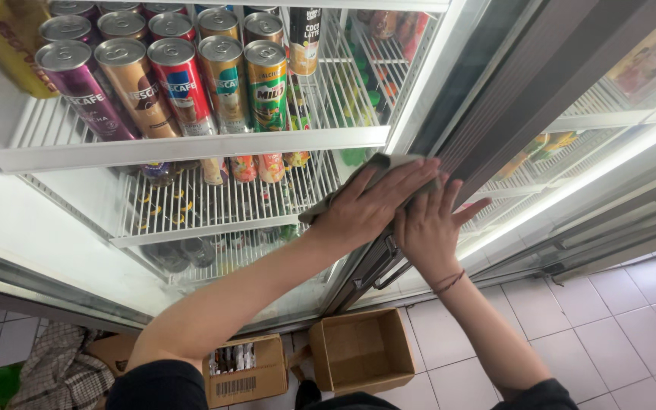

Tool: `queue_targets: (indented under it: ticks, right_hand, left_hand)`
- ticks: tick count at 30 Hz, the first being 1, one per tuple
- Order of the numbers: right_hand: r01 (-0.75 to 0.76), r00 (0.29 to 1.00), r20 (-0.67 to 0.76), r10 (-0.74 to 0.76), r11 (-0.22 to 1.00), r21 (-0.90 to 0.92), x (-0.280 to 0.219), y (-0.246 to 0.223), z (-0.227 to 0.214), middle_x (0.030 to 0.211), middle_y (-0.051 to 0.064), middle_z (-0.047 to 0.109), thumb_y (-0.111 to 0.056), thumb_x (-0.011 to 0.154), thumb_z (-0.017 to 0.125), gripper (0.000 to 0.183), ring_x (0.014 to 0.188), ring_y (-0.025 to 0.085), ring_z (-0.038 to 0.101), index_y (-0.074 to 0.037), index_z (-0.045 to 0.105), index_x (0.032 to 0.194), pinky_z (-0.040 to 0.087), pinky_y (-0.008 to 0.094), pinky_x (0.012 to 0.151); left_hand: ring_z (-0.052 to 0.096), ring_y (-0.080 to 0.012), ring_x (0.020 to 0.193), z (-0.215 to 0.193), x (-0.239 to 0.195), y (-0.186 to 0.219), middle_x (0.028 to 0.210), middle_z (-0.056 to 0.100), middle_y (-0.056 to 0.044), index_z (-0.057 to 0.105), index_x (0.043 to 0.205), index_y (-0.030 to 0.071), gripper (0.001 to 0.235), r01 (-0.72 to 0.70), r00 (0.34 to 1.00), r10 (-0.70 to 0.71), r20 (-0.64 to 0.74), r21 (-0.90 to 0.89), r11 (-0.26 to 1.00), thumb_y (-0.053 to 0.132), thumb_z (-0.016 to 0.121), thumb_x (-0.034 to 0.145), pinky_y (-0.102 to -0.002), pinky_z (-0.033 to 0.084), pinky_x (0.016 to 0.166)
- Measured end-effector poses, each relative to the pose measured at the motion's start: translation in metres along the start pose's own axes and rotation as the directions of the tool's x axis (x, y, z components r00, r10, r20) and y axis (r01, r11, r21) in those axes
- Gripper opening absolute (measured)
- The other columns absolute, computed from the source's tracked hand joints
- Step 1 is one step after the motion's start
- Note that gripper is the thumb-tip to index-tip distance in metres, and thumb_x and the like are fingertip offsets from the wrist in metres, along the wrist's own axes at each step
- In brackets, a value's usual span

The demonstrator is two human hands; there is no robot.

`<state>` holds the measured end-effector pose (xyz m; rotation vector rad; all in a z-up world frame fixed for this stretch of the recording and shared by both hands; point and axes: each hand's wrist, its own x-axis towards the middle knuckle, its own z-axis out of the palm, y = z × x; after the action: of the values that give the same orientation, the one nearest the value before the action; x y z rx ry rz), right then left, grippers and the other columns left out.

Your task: The person sprays a cleaning solution onto a cloth and wipes the glass door of a commercial refrigerator. They clean the upper and middle sections while standing, then sit on the floor to clean the lower shelves and door area.

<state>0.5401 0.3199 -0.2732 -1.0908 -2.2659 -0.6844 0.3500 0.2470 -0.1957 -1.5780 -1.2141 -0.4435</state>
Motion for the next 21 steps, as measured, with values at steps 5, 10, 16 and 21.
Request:
queue_targets:
  ticks: [5,10,16,21]
  right_hand:
    - [0.075,0.992,0.107,-0.068,0.995,-0.061,-0.038,-0.035,0.011,0.153,0.02,0.043,-0.035,0.101,0.054,0.056,0.147,0.038,0.033,0.0,0.054,0.144,0.002,0.086,0.108]
    - [0.114,0.976,0.205,-0.069,0.969,-0.22,-0.057,-0.083,-0.018,0.161,0.017,0.042,-0.024,0.093,0.058,0.045,0.151,0.029,0.039,-0.008,0.056,0.135,0.011,0.076,0.114]
    - [-0.263,0.959,0.236,0.16,0.816,0.515,-0.048,-0.114,-0.039,0.156,0.032,0.028,-0.011,0.096,0.057,0.059,0.144,0.051,0.03,0.007,0.043,0.15,0.031,0.06,0.119]
    - [-0.178,0.984,0.1,0.148,0.804,0.567,-0.039,-0.124,-0.039,0.16,0.04,0.016,-0.013,0.098,0.061,0.068,0.147,0.057,0.022,0.013,0.032,0.153,0.027,0.06,0.122]
  left_hand:
    - [0.017,-0.0108,0.161,0.009,-0.074,0.021,0.176,0.015,0.005,0.03,0.17,0.023,0.066,-0.003,0.998,0.002,0.059,0.012,1.0,0.041,0.045,0.108,-0.052,-0.003,0.13]
    - [0.026,-0.0106,0.156,0.018,-0.13,0.036,0.172,0.025,0.002,0.041,0.164,0.025,0.056,0.138,0.986,-0.11,0.129,-0.234,0.963,0.044,0.047,0.111,-0.047,0.009,0.129]
    - [0.023,-0.0151,0.158,0.024,-0.139,0.043,0.168,0.03,0.0,0.044,0.166,0.034,0.047,0.204,0.979,-0.198,0.051,-0.163,0.965,0.041,0.048,0.119,-0.043,0.015,0.134]
    - [0.019,-0.0201,0.158,0.017,-0.127,0.019,0.171,0.027,0.0,0.042,0.165,0.03,0.052,0.201,0.98,-0.199,0.028,-0.164,0.966,0.054,0.038,0.12,-0.046,0.011,0.132]
